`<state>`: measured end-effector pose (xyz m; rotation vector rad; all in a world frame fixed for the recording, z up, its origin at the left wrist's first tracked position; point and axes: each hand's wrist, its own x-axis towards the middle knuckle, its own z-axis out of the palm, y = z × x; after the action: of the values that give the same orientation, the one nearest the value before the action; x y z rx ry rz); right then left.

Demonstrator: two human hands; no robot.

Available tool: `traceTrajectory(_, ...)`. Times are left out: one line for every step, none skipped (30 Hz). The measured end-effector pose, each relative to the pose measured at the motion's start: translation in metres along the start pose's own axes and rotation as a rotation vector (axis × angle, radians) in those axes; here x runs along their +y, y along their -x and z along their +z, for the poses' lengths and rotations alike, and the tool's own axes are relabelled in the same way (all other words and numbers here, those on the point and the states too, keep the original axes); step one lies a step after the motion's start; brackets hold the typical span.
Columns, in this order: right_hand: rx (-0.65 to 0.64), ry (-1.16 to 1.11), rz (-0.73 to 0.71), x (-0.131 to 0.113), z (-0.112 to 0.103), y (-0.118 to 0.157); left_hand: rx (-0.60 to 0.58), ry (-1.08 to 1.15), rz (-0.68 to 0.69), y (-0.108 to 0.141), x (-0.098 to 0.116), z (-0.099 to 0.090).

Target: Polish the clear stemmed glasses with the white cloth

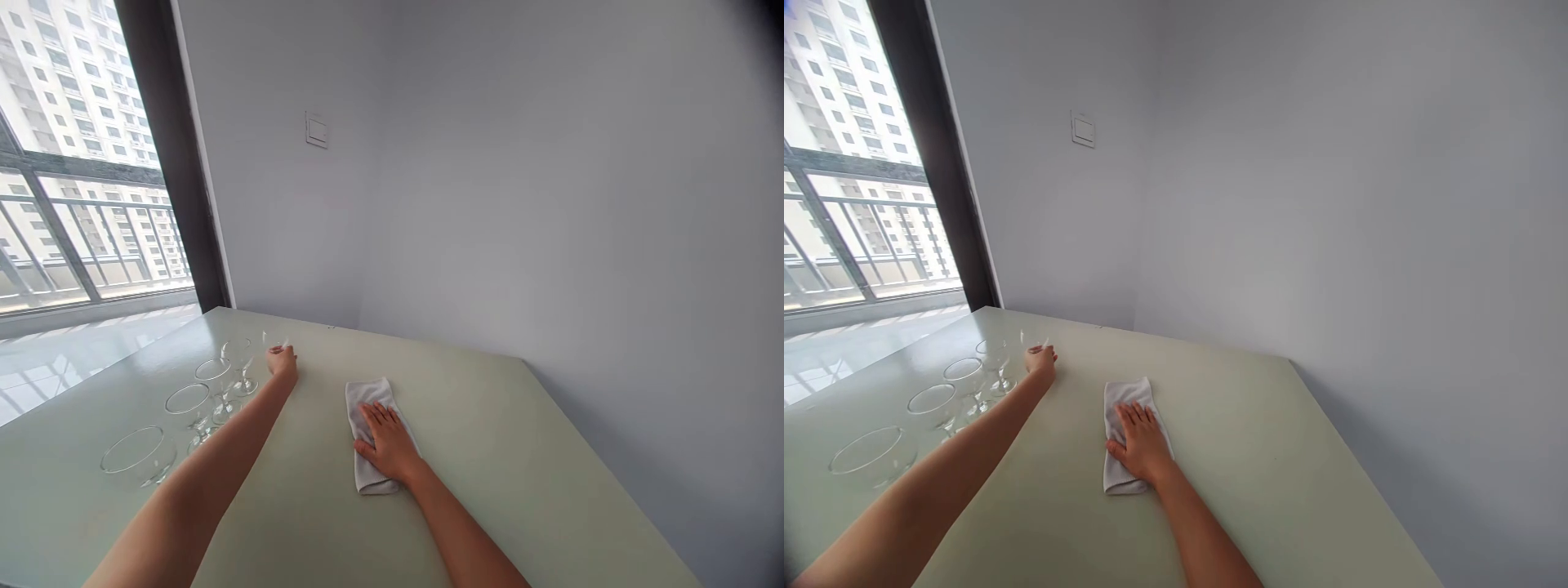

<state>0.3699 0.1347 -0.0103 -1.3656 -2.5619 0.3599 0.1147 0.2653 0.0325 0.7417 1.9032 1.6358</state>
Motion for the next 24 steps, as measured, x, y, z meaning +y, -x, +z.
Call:
traceTrajectory(0.033,0.007,0.011,0.0,0.0,0.0,-0.046,-0.002,-0.009,0.007,-0.004,0.004)
traceTrajectory(0.067,0.015,0.021,0.0,0.0,0.0,-0.099,-0.007,-0.007,0.017,-0.008,0.007)
traceTrajectory(0.101,0.02,0.036,0.001,0.0,0.0,-0.156,-0.012,0.007,0.028,-0.012,0.01)
traceTrajectory(0.133,0.017,0.055,0.002,0.001,0.0,-0.215,-0.019,0.028,0.041,-0.016,0.012)
traceTrajectory(0.163,-0.004,0.079,0.004,0.001,0.0,-0.274,-0.029,0.055,0.054,-0.02,0.014)
traceTrajectory(0.198,-0.054,0.106,0.006,0.002,0.0,-0.331,-0.042,0.084,0.068,-0.024,0.014)
traceTrajectory(0.243,-0.155,0.144,0.01,0.002,0.0,-0.381,-0.059,0.114,0.081,-0.026,0.014)
traceTrajectory(0.297,-0.288,0.192,0.014,0.003,-0.001,-0.423,-0.079,0.143,0.092,-0.027,0.013)
traceTrajectory(0.357,-0.432,0.246,0.019,0.003,-0.001,-0.456,-0.099,0.168,0.103,-0.028,0.011)
traceTrajectory(0.411,-0.564,0.302,0.024,0.002,-0.002,-0.481,-0.115,0.187,0.111,-0.027,0.009)
traceTrajectory(0.457,-0.67,0.357,0.029,0.001,-0.002,-0.498,-0.136,0.211,0.118,-0.027,0.007)
traceTrajectory(0.491,-0.738,0.406,0.034,-0.002,-0.001,-0.504,-0.17,0.248,0.123,-0.026,0.004)
traceTrajectory(0.51,-0.764,0.441,0.038,-0.004,0.0,-0.502,-0.218,0.301,0.128,-0.026,0.002)
traceTrajectory(0.523,-0.79,0.464,0.04,-0.008,0.003,-0.49,-0.274,0.367,0.131,-0.026,-0.001)
traceTrajectory(0.539,-0.855,0.483,0.041,-0.012,0.006,-0.469,-0.334,0.443,0.133,-0.027,-0.003)
traceTrajectory(0.554,-0.961,0.496,0.039,-0.015,0.011,-0.447,-0.39,0.521,0.134,-0.029,-0.005)
traceTrajectory(0.568,-1.1,0.503,0.036,-0.019,0.016,-0.433,-0.435,0.591,0.136,-0.032,-0.006)
traceTrajectory(0.585,-1.265,0.505,0.031,-0.022,0.023,-0.429,-0.464,0.643,0.136,-0.035,-0.008)
traceTrajectory(0.608,-1.436,0.507,0.024,-0.024,0.029,-0.435,-0.487,0.684,0.137,-0.037,-0.009)
traceTrajectory(0.626,-1.59,0.509,0.017,-0.027,0.036,-0.445,-0.505,0.718,0.137,-0.04,-0.01)
traceTrajectory(0.637,-1.706,0.517,0.01,-0.029,0.042,-0.457,-0.519,0.744,0.137,-0.042,-0.011)
traceTrajectory(0.64,-1.799,0.533,0.003,-0.032,0.047,-0.465,-0.528,0.762,0.136,-0.043,-0.012)
traceTrajectory(0.642,-1.869,0.554,-0.003,-0.034,0.051,-0.466,-0.533,0.773,0.136,-0.043,-0.014)
traceTrajectory(0.647,-1.918,0.565,-0.007,-0.038,0.055,-0.464,-0.533,0.782,0.136,-0.043,-0.015)
